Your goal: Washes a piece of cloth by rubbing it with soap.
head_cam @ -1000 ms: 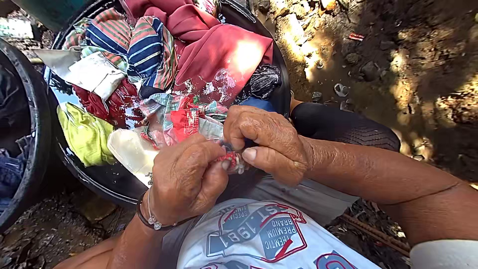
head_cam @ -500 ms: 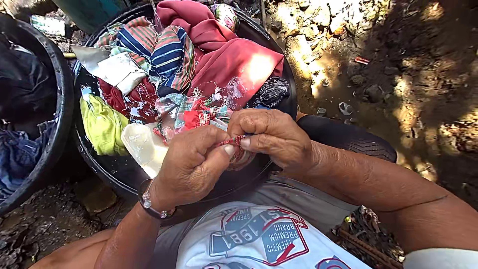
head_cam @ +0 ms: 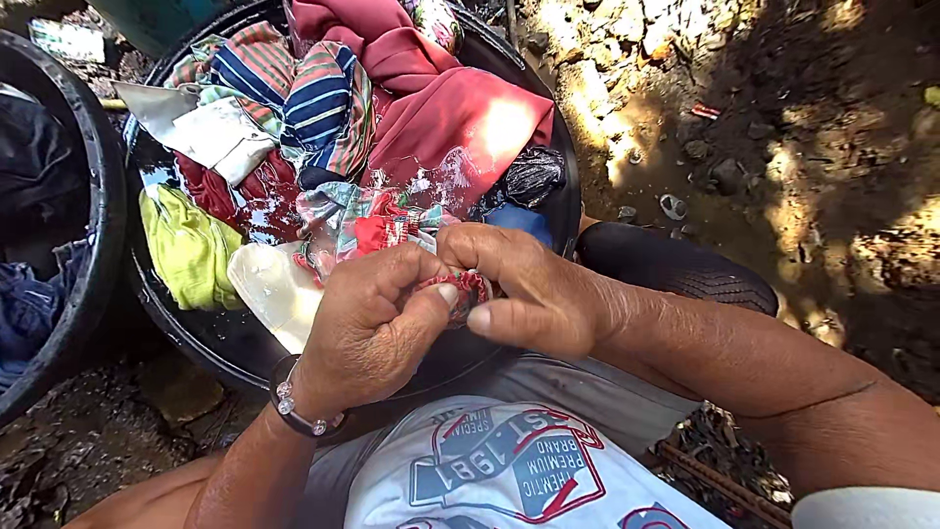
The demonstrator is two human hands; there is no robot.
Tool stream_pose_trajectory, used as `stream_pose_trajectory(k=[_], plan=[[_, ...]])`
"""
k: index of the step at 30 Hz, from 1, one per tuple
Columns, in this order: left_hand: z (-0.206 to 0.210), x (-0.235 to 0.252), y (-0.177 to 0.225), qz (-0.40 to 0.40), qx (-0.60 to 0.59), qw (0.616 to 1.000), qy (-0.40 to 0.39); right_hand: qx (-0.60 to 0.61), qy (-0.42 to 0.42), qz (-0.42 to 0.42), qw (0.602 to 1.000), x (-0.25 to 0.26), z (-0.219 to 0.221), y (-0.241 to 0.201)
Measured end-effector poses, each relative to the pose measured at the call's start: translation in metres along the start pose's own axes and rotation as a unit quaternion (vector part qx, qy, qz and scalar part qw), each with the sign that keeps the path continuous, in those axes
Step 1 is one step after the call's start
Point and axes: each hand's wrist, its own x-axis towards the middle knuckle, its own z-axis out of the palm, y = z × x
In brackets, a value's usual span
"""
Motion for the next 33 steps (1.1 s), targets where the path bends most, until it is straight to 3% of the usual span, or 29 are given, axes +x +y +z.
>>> stream_pose_trajectory(k=[2,5,12,18,26,33], plan=[[-0.002,0.000,0.001,-0.004,0.001,1.000,-0.003,-0.067,-0.004,-0.047,0.997,0.001,0.000,0.002],[-0.008,-0.001,0.001,-0.012,-0.023,1.000,-0.014,-0.047,0.001,-0.054,0.997,0.002,-0.004,0.002],[-0.012,0.002,0.001,-0.036,-0.090,0.995,-0.039,0.202,0.031,0.028,0.979,0.005,-0.011,0.007],[-0.010,0.004,0.001,-0.025,-0.056,0.998,-0.033,0.311,0.062,0.122,0.940,0.003,-0.004,0.008],[-0.007,0.005,0.004,-0.026,-0.005,0.999,-0.018,0.195,0.061,0.060,0.977,0.000,0.001,0.003],[-0.009,0.005,0.006,-0.020,0.026,0.999,-0.033,0.009,0.042,-0.034,0.998,-0.004,0.002,0.001]])
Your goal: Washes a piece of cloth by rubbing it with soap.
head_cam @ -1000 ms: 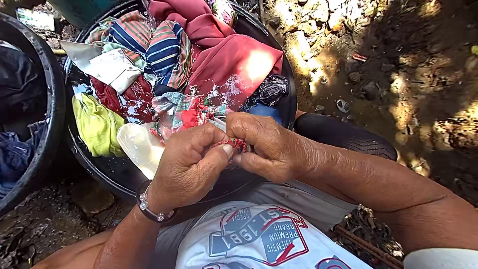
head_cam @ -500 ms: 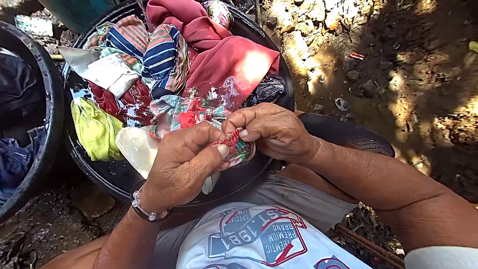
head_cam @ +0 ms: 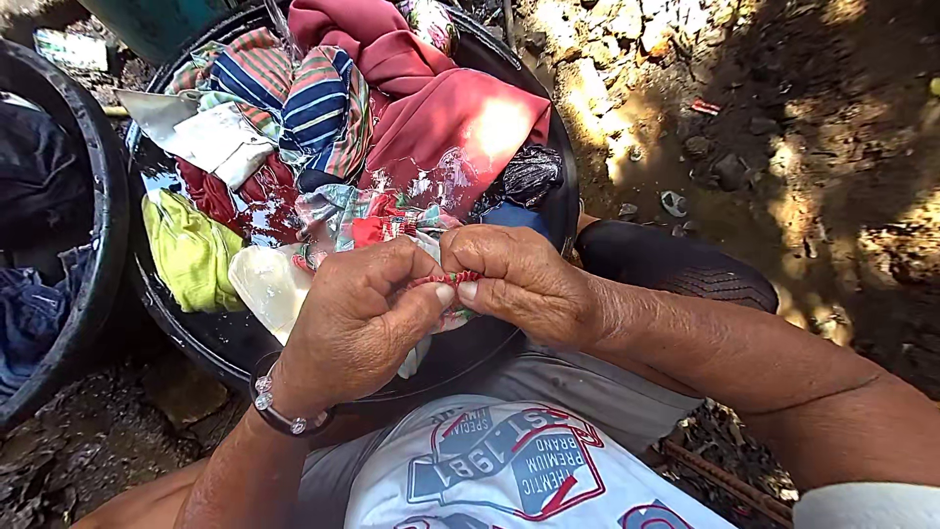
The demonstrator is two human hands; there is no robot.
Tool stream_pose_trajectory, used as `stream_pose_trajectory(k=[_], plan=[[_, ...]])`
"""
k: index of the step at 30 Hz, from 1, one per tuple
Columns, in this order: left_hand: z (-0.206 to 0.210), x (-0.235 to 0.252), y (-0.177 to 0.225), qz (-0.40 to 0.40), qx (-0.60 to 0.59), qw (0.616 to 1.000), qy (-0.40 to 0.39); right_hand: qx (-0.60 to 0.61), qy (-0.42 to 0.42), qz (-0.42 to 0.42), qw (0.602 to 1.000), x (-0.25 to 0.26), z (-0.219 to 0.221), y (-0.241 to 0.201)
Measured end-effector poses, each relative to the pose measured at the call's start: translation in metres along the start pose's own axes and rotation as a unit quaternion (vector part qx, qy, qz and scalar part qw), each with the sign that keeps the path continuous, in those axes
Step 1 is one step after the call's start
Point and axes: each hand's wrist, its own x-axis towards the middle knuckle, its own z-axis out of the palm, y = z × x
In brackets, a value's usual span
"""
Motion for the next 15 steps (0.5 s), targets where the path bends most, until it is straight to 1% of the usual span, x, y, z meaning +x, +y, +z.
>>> stream_pose_trajectory(k=[2,5,7,11,15], plan=[[-0.0018,-0.0008,-0.0004,-0.011,0.003,1.000,-0.006,-0.022,-0.015,-0.007,1.000,-0.0006,-0.0002,-0.0012],[-0.0035,-0.0029,-0.0021,-0.044,-0.005,0.999,-0.007,-0.025,-0.028,-0.015,0.999,-0.0013,0.0000,-0.0018],[-0.0041,-0.0040,-0.0028,-0.052,-0.011,0.999,-0.007,-0.017,-0.026,-0.024,0.999,-0.0012,0.0005,-0.0015],[-0.0038,-0.0034,-0.0040,-0.037,-0.036,0.998,-0.019,0.028,0.014,-0.025,0.999,-0.0005,0.0015,0.0015],[-0.0101,-0.0029,-0.0036,-0.002,-0.031,0.998,-0.056,0.048,0.059,-0.018,0.997,-0.0014,0.0001,0.0017]])
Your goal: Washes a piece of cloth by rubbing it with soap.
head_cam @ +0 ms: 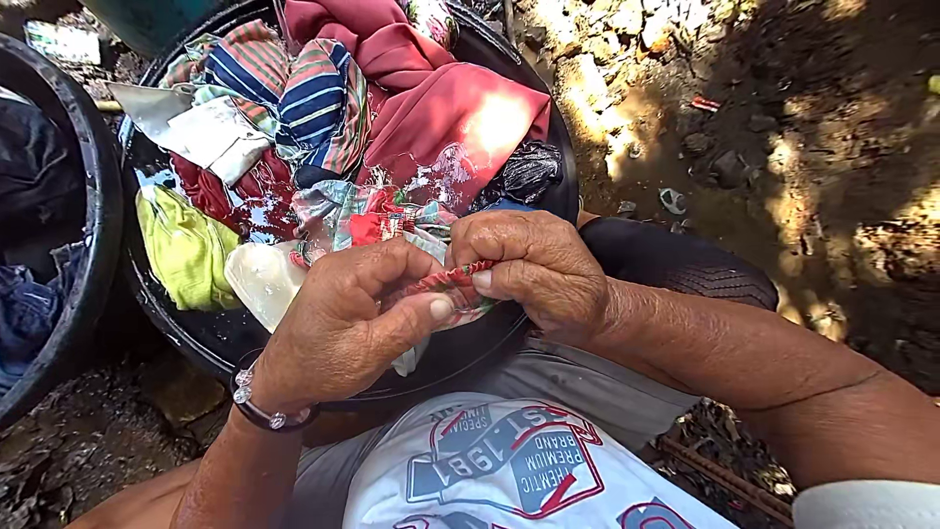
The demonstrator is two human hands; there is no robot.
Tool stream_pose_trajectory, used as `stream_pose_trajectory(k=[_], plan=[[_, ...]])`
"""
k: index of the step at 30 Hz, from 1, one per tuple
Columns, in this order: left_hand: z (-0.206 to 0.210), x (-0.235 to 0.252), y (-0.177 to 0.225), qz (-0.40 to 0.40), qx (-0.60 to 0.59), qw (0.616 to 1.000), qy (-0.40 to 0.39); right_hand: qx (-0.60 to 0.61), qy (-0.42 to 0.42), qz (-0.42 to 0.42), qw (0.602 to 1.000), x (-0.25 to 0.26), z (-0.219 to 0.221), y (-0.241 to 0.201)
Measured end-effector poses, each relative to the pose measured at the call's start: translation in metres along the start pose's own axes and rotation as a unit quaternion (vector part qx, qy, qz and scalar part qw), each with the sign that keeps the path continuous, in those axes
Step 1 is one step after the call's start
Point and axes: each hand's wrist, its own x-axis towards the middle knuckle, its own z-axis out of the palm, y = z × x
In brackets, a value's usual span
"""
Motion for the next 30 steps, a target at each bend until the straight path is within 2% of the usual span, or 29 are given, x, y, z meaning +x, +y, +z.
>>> stream_pose_trajectory(k=[2,9,13,20,30], plan=[[-0.003,0.000,0.000,0.011,0.018,1.000,-0.008,0.017,0.020,0.011,1.000,-0.001,0.000,-0.001],[0.000,-0.002,0.002,0.006,0.036,0.999,0.039,0.035,0.068,0.025,0.997,-0.002,0.001,0.001],[0.003,-0.001,0.003,0.003,0.024,0.999,0.047,0.042,0.073,0.032,0.996,-0.002,0.003,0.002],[0.006,0.002,0.002,-0.003,-0.001,0.997,0.080,0.012,0.035,0.021,0.999,-0.002,-0.001,0.002],[0.007,0.001,0.003,0.008,0.005,0.996,0.092,-0.040,0.042,-0.003,0.998,-0.002,-0.001,0.011]])
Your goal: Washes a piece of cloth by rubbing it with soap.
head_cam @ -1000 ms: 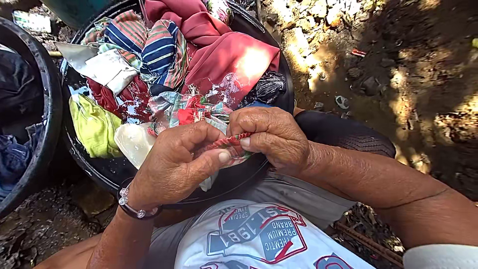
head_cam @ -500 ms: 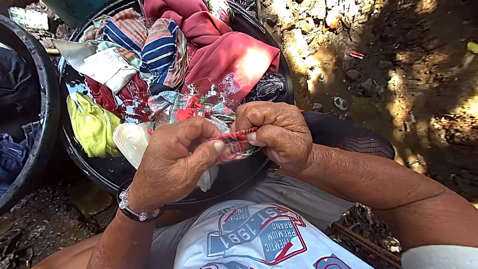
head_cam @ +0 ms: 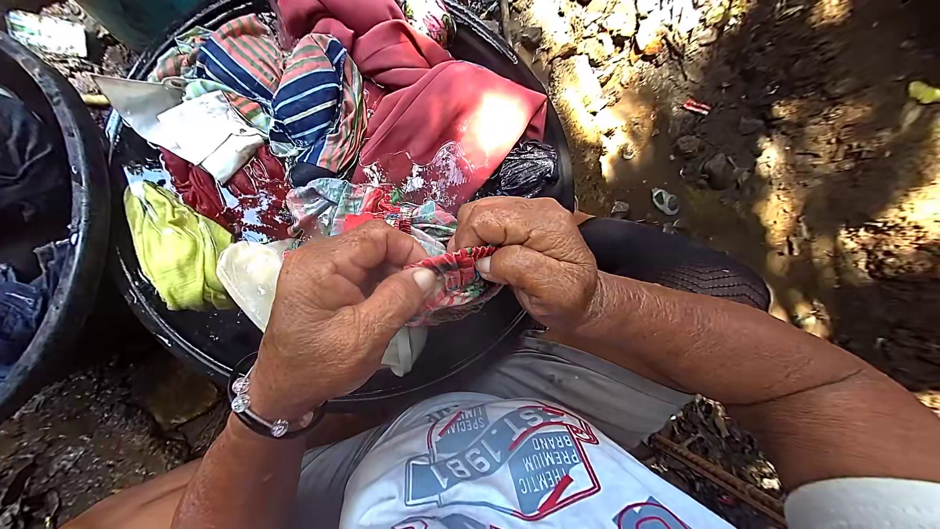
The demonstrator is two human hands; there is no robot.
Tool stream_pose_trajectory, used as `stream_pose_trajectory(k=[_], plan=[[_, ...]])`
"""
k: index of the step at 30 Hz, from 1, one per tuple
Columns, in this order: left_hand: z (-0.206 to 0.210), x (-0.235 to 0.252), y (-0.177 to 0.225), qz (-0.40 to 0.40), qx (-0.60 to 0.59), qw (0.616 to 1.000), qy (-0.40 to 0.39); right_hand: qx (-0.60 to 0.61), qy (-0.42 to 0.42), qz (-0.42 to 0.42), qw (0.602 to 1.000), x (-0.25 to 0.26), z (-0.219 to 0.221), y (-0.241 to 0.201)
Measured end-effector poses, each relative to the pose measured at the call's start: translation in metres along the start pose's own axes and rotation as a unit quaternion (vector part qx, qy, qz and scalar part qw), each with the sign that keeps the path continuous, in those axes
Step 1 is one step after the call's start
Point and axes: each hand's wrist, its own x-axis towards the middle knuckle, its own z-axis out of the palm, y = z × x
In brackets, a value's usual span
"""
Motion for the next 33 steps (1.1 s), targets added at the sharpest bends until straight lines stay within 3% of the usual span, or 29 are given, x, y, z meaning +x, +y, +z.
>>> stream_pose_trajectory(k=[9,16,23,33], plan=[[0.011,0.003,-0.001,-0.005,0.023,0.999,-0.031,-0.011,0.026,-0.020,0.999,0.002,0.004,0.006],[0.027,0.005,-0.006,0.074,0.191,0.978,0.033,0.000,0.036,0.000,0.999,0.003,0.006,0.002],[0.030,0.005,-0.005,0.101,0.160,0.979,0.070,0.000,0.003,0.052,0.999,0.004,0.001,-0.001],[0.026,0.003,-0.005,0.090,0.145,0.983,0.073,-0.002,-0.012,-0.019,1.000,0.001,-0.001,0.002]])
